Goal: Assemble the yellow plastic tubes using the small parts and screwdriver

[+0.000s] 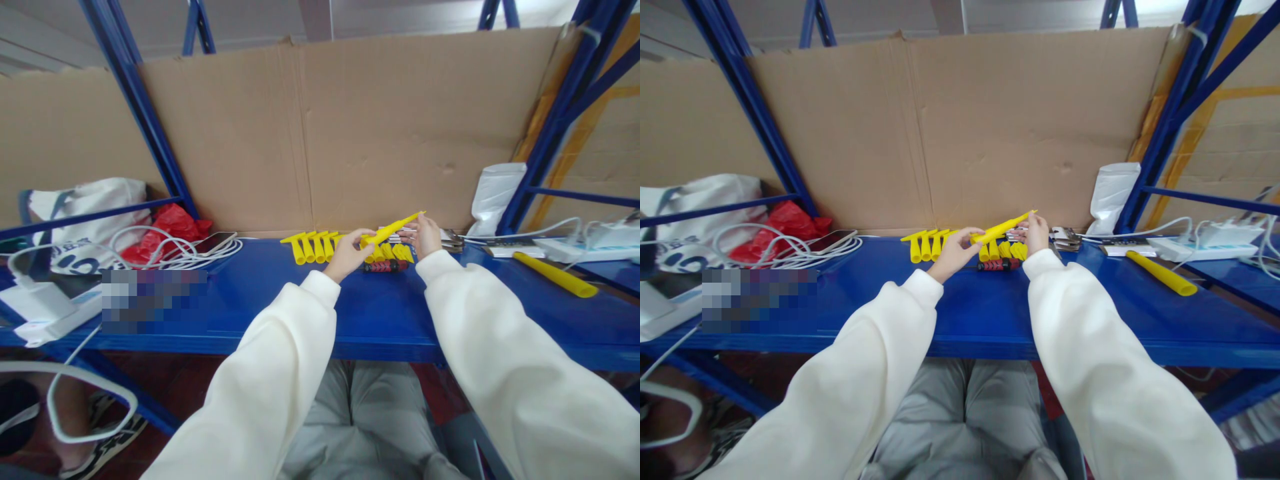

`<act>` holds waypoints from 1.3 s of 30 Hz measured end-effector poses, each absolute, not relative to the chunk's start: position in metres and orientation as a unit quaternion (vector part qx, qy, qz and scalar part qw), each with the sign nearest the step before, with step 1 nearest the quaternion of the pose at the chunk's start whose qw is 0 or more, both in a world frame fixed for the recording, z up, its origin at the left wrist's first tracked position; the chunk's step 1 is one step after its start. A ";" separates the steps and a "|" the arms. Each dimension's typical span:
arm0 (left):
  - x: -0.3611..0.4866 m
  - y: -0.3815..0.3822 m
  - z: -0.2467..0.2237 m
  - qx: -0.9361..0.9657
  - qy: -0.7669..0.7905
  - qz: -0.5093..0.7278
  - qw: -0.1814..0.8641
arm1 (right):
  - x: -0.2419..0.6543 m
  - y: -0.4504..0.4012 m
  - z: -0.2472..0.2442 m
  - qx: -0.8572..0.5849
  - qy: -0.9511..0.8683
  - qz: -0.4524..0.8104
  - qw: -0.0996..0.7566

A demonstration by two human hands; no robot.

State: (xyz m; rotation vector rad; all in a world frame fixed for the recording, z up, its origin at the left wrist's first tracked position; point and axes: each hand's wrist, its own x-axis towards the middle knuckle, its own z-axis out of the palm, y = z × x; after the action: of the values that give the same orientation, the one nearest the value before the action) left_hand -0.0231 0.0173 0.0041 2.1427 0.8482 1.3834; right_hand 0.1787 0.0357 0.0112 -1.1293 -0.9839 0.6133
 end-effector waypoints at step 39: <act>-0.031 0.019 -0.005 0.863 0.402 0.304 -0.012 | 0.129 0.003 0.020 -0.553 -0.512 0.357 0.552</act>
State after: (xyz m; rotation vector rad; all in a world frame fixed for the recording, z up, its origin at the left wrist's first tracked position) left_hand -0.0309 0.0190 -0.0049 2.7336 1.2733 0.9636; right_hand 0.1287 0.0030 0.0205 -1.3079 -1.2104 0.8436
